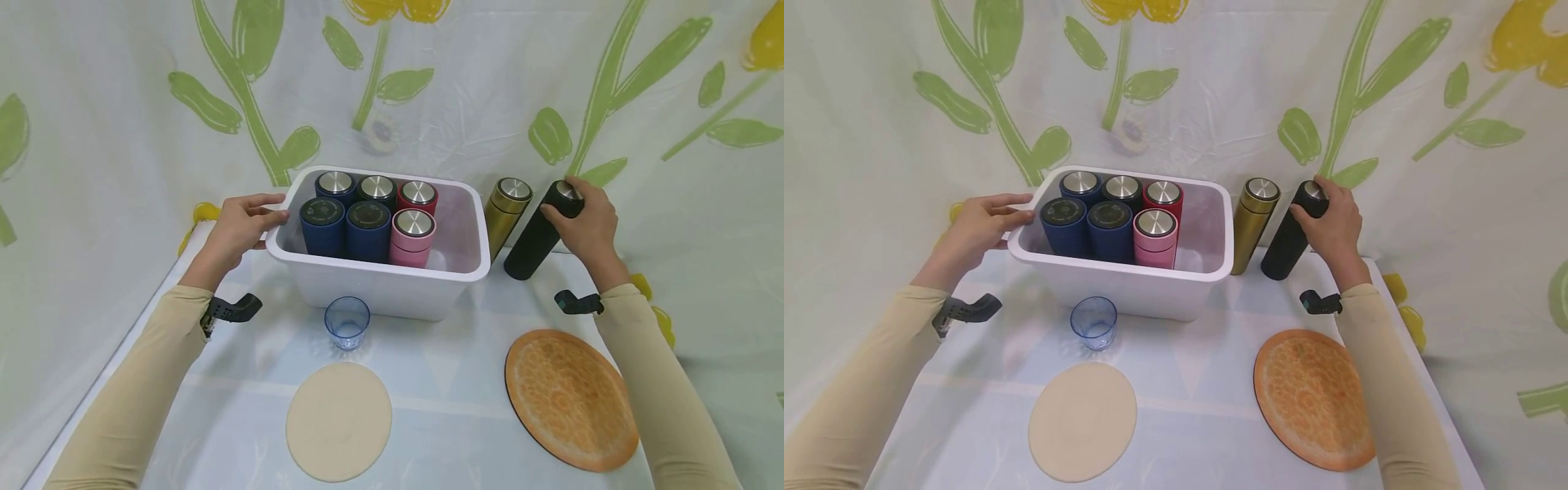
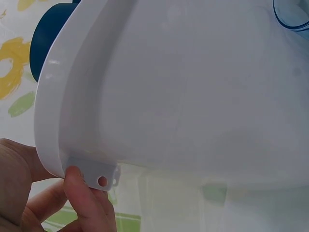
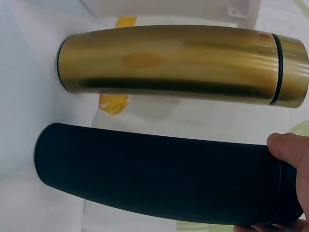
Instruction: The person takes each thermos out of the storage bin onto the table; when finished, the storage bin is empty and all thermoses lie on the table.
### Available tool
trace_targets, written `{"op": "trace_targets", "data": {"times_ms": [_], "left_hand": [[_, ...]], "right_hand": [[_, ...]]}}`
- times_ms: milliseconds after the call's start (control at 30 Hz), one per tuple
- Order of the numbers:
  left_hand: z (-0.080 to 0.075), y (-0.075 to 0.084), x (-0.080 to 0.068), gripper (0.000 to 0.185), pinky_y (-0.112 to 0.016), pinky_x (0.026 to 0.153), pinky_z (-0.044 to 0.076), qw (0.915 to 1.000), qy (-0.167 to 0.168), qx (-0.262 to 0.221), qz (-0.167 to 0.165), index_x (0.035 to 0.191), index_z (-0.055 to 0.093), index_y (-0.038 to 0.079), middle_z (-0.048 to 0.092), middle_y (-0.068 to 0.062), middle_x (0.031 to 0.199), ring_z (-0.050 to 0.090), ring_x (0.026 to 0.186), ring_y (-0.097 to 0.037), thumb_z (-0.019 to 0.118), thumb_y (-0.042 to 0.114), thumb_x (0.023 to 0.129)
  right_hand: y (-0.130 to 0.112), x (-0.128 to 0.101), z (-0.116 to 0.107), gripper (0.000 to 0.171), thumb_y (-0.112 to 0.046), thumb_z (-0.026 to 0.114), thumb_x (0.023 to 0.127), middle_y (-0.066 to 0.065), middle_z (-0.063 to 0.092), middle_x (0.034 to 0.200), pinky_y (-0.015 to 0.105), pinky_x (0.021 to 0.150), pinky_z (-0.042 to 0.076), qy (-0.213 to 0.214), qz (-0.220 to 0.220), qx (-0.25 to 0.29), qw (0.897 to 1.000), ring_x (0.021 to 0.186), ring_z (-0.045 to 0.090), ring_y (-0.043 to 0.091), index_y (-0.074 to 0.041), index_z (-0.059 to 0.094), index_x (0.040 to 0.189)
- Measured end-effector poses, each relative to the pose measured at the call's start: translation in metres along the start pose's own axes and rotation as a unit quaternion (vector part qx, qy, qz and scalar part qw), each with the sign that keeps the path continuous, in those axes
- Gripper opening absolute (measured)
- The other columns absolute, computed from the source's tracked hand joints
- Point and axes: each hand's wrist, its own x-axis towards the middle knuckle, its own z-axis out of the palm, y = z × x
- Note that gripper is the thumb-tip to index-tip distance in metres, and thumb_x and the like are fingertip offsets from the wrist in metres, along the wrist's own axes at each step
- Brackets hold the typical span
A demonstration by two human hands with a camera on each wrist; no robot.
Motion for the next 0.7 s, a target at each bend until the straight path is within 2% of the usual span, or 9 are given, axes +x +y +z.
{"op": "trace_targets", "data": {"times_ms": [433, 700], "left_hand": [[0.001, -0.001, 0.000, 0.051, -0.027, 0.071, 0.056, 1.0000, 0.000, -0.002, 0.000, 0.149, 0.049, 0.012, 0.055, -0.020, 0.136, 0.057, 0.117, -0.035, 0.062, 0.023, 0.101], [0.001, -0.001, 0.000, 0.051, -0.027, 0.071, 0.055, 1.0000, 0.001, -0.001, -0.001, 0.149, 0.050, 0.013, 0.055, -0.020, 0.136, 0.057, 0.118, -0.035, 0.062, 0.023, 0.101]], "right_hand": [[-0.005, 0.002, -0.004, 0.073, -0.034, 0.070, 0.093, 0.024, 0.047, 0.144, 0.059, 0.107, 0.030, -0.026, 0.031, 0.008, 0.999, 0.132, 0.041, 0.043, -0.007, 0.039, 0.153], [-0.011, -0.002, -0.012, 0.084, -0.037, 0.070, 0.091, 0.024, 0.041, 0.149, 0.061, 0.107, 0.030, 0.000, 0.034, 0.008, 0.999, 0.135, 0.040, 0.041, -0.008, 0.029, 0.158]]}}
